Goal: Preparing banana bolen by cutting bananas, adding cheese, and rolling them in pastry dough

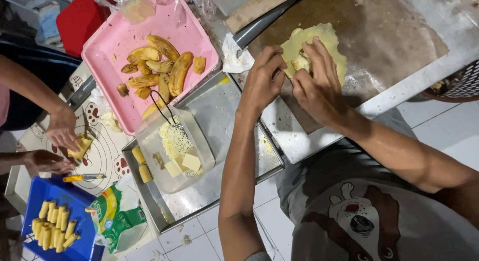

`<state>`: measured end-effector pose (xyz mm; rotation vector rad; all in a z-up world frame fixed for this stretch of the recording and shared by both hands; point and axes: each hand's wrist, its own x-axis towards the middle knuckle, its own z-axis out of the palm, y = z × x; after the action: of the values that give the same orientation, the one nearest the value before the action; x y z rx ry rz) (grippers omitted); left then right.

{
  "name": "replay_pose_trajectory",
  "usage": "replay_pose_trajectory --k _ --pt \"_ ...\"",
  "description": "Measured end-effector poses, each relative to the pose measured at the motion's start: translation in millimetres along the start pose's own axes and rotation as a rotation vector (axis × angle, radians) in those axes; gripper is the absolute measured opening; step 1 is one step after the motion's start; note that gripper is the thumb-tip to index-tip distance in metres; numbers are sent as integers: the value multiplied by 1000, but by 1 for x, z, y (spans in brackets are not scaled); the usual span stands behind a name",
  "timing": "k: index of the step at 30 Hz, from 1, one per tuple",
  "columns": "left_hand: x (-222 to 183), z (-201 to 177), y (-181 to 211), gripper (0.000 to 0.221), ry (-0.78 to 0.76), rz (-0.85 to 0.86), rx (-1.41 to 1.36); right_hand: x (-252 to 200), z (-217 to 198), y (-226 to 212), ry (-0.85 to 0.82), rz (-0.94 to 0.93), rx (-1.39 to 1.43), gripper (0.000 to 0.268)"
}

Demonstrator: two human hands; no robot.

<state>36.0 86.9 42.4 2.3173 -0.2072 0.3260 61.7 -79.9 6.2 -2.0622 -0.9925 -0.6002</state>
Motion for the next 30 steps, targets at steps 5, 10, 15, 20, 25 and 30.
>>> replay_pose_trajectory --k 5,10,15,20,25,30 --pt "8 -3 6 11 -49 -52 -77 2 -7 -6 -28 91 119 16" --pt "16 0 7 12 -67 -109 -204 -6 1 10 -29 77 82 16" --pt "24 3 3 12 -85 -112 -261 1 -11 6 -4 86 142 14" --pt "34 9 -6 17 -132 -109 -287 -3 -6 13 11 94 131 10" --pt "44 8 2 14 -126 -50 -268 5 -18 6 36 119 154 6" --pt "51 19 -7 17 -122 -84 -262 6 -19 9 74 140 131 12"
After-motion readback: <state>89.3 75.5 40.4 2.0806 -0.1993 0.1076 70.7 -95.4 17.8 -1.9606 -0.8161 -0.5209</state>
